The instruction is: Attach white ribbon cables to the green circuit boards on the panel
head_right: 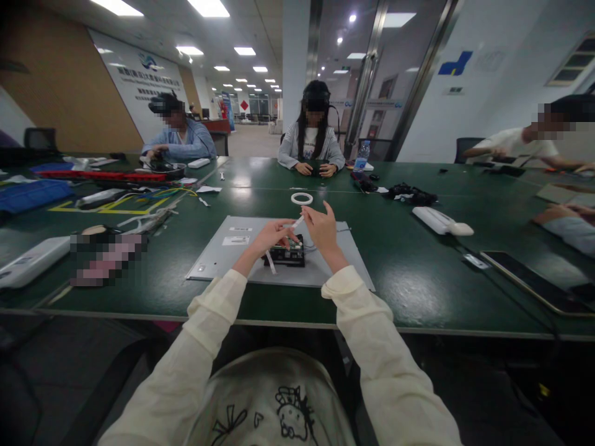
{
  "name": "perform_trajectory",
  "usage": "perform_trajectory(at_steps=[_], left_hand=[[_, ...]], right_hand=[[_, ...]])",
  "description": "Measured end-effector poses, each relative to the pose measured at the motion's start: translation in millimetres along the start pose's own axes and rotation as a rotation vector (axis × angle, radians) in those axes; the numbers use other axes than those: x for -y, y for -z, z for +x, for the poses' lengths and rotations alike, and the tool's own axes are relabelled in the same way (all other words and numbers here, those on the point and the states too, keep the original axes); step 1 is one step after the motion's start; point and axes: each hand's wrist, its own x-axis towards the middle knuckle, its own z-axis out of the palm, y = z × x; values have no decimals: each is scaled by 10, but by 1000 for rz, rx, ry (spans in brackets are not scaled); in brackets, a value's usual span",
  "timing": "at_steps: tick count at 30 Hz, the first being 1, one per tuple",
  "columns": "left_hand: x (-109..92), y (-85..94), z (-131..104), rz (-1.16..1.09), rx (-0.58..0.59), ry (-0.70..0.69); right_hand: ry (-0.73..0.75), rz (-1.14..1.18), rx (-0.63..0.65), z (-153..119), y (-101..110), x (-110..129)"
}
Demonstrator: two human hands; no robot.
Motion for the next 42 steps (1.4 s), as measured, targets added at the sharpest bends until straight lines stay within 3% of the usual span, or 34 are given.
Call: perform_trajectory(at_steps=[10, 25, 31, 38, 42], left_hand=[[-6, -9, 7, -44, 37, -22], [42, -10, 30, 24, -51, -125], [-27, -7, -3, 16, -64, -27], [-171, -135, -230, 142, -129, 103], [-114, -294, -460, 272, -105, 65]], right_hand=[[-40, -23, 17, -3, 64, 65], [-60, 39, -11, -4, 15, 77], [-185, 174, -5, 4, 24, 116], [-245, 223, 89, -62, 161, 221], [-234, 191, 153, -270, 354, 269]])
